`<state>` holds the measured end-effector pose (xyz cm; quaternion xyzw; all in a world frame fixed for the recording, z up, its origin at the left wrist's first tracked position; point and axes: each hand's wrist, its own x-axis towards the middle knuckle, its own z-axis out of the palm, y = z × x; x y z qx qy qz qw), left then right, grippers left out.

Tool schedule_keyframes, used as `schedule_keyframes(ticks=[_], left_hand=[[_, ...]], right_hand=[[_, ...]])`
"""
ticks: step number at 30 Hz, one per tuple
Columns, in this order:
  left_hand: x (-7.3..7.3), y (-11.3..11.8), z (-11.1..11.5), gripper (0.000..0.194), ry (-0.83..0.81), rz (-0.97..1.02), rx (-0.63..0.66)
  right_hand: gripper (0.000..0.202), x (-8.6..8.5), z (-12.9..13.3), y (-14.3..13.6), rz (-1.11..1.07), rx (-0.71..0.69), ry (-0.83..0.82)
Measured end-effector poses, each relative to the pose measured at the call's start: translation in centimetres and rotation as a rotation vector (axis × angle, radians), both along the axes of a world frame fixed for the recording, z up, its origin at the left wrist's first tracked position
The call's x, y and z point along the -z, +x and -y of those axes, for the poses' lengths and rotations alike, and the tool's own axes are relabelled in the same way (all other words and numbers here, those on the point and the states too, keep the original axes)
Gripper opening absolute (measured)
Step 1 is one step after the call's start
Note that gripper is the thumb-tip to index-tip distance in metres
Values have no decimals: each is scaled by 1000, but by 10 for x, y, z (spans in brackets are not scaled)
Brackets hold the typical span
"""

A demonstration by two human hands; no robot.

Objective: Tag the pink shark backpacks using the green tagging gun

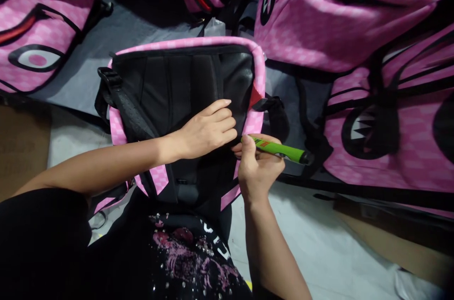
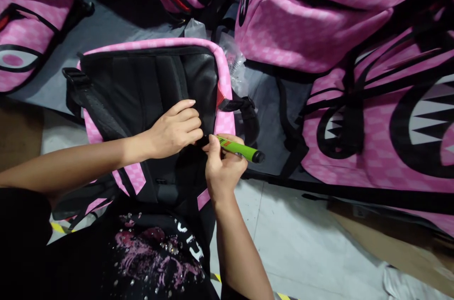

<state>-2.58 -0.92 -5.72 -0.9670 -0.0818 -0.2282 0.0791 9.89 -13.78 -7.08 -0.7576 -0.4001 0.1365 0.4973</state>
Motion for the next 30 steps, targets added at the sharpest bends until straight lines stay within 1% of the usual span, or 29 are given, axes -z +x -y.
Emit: schedule_keyframes(ticks=[4,7,11,15,18,19,21,26,28,30], left_hand=[[-2,0,0,37,-119,-62,3],[-3,0,1,39,-202,-78,1],[-4,0,1,40,-157,-92,-3],[-6,0,1,40,-156,-118,-13],[-6,0,1,40,-128,-135,-19],[-6,0,1,39,-124,-130,-16],[-5,0,1,38,-149,-112,-9],[-5,1,0,35,-303,-81,-5],[-6,1,0,36,-309,-85,-2],[-6,1,0,37,-263,-89,1]], right_hand=[[29,-1,-1,-2,-52,12,-9],[29,-2,-2,-3,-114,29,19],[28,-2,-3,-4,-98,46,27],[28,-3,-3,-7,-149,43,46],[29,-3,-3,-7,-155,76,67],[29,-3,-3,-6,-151,62,60],[28,-4,-4,-5,-144,21,32],[27,-6,-4,-2,-156,20,44],[27,-6,-3,-1,-134,-13,5],[27,-5,-2,0,-158,-24,3]])
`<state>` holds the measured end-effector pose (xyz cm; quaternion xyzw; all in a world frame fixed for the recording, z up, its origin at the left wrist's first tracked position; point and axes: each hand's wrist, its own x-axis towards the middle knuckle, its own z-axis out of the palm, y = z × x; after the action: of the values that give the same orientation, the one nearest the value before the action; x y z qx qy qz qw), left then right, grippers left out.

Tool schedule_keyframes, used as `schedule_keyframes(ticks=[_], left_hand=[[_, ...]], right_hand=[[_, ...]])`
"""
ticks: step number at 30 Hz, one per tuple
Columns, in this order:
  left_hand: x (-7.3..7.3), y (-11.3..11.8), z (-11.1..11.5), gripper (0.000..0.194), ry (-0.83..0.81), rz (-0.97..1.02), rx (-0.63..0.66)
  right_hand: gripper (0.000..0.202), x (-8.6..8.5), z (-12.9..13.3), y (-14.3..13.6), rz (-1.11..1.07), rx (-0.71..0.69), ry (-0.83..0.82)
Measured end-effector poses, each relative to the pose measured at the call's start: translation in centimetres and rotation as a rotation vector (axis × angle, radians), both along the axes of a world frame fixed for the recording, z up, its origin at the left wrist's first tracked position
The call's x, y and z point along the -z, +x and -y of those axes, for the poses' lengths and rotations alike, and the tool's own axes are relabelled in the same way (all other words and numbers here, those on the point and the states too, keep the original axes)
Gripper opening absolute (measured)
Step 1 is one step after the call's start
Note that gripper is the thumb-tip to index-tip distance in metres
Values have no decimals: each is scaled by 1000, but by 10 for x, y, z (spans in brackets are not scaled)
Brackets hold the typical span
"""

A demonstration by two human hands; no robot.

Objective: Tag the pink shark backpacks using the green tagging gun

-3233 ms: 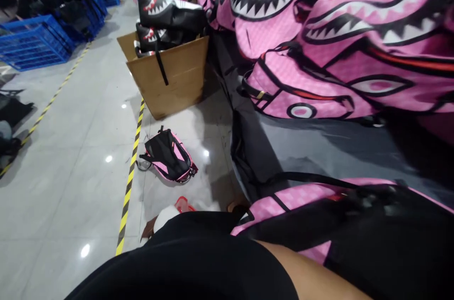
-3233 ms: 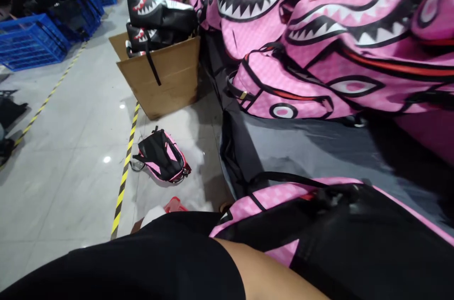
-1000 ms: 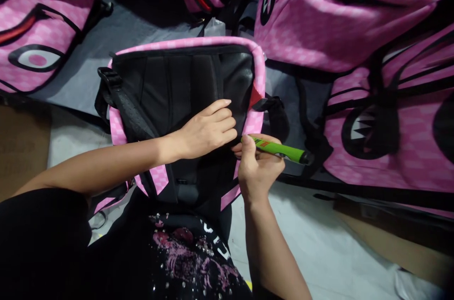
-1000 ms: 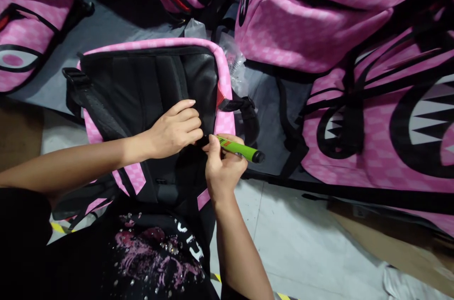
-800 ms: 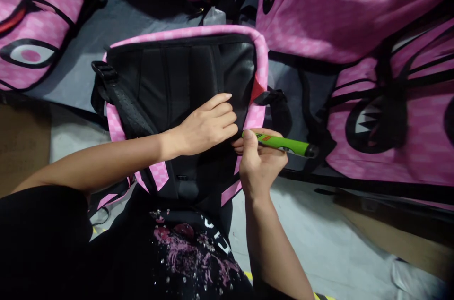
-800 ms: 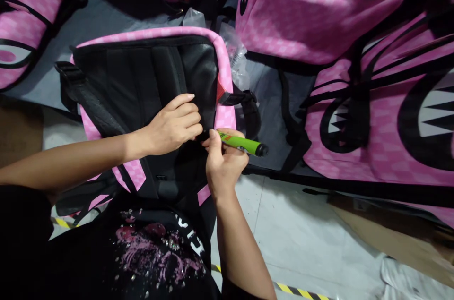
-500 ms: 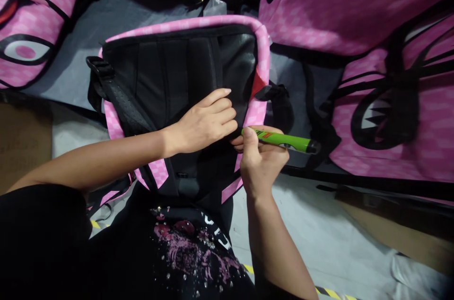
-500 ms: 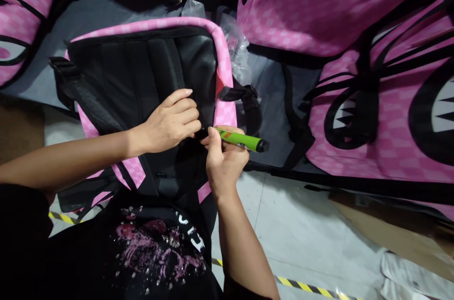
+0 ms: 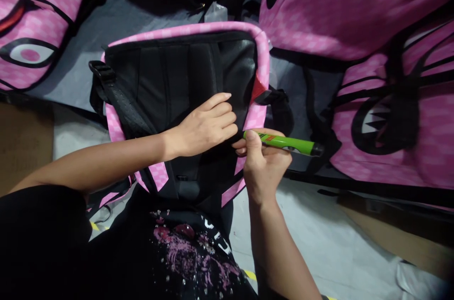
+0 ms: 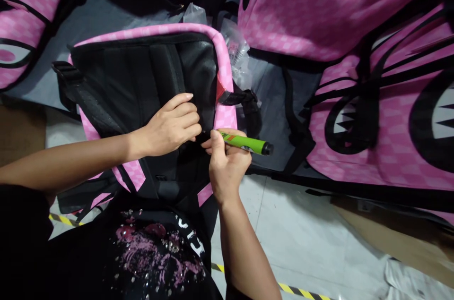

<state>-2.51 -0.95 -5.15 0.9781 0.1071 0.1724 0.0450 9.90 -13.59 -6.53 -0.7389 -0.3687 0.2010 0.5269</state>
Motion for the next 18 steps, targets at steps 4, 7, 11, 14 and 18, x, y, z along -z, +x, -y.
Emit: schedule_keyframes(ticks=[4,7,11,14,18], left_hand=[[4,-2,0,36,138,31,23],[0,-1,-4,31,189,62,31],[-21,12,-25,25,178,-120,174],[-46,22,-51,40,157,-376,149],[-84,15,-44,38,96,-399,122]], right_hand=[[28,7,2,1,35,4,-10],[31,7,3,2,99,28,-9],[37,5,6,8,234,-6,-74],[39,15,6,13,52,35,43],[60,18,12,12,101,-53,142]])
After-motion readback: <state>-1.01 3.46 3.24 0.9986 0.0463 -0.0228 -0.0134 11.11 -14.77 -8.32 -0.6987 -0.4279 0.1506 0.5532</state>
